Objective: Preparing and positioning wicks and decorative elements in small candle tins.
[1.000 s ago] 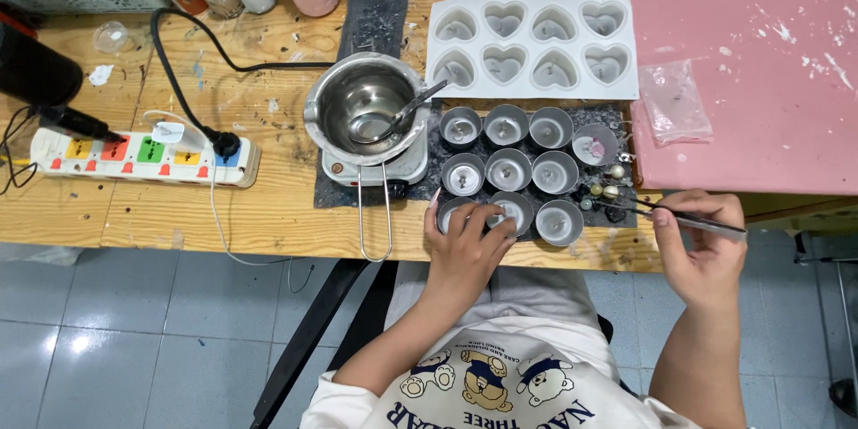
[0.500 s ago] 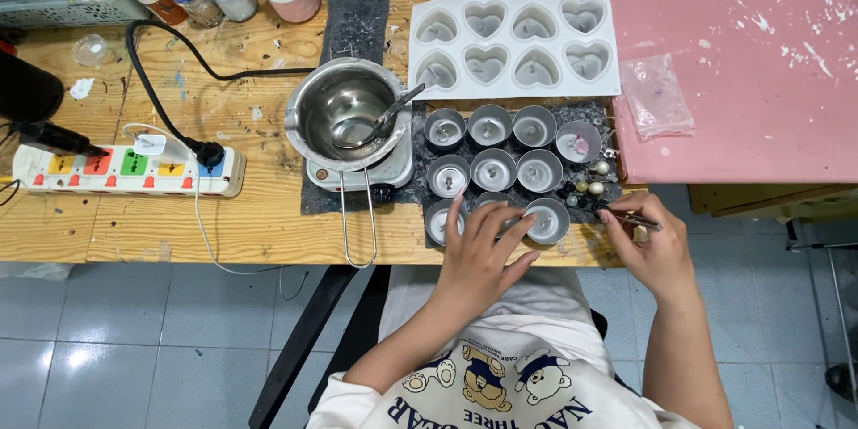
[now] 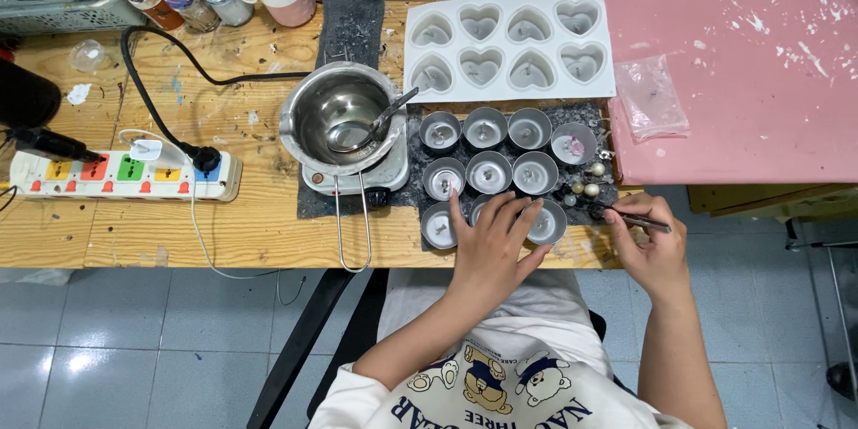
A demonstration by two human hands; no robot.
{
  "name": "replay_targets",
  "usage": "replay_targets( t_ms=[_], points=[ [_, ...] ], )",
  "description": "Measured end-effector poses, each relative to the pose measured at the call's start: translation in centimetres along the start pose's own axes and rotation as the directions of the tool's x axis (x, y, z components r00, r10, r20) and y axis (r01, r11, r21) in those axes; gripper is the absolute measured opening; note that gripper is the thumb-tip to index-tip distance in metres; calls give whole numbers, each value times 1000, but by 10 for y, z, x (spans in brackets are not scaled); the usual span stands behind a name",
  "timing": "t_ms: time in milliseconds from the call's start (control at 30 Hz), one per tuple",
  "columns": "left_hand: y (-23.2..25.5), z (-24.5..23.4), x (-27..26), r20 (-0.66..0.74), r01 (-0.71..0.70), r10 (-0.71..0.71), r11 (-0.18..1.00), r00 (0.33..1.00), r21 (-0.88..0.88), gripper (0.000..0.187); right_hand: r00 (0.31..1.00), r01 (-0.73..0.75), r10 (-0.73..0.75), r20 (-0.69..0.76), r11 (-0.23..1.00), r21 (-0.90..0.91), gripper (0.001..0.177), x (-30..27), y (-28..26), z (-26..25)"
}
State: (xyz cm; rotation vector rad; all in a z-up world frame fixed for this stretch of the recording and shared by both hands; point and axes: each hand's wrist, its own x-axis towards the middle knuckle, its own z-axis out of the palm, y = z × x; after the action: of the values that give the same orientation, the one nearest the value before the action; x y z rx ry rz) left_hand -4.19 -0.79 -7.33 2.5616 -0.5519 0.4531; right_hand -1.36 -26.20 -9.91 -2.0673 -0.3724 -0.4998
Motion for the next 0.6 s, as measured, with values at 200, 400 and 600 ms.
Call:
replay_targets(
  t_ms=[200,400,600],
  points=[
    [5,-4,1,-35,61,-63,997,997,-42,64,996,-67,75,-41,985,161,17,-12,3,-6],
    [5,-2,1,-65,-28,24,998,998,-52,56,999,-41,31,40,963,265,18,-9,-21,-14],
    [6,-4,0,-79,-96,93,995,992,-32,34,975,38,-52,216,997,67,18,11,-46,-11]
  ],
)
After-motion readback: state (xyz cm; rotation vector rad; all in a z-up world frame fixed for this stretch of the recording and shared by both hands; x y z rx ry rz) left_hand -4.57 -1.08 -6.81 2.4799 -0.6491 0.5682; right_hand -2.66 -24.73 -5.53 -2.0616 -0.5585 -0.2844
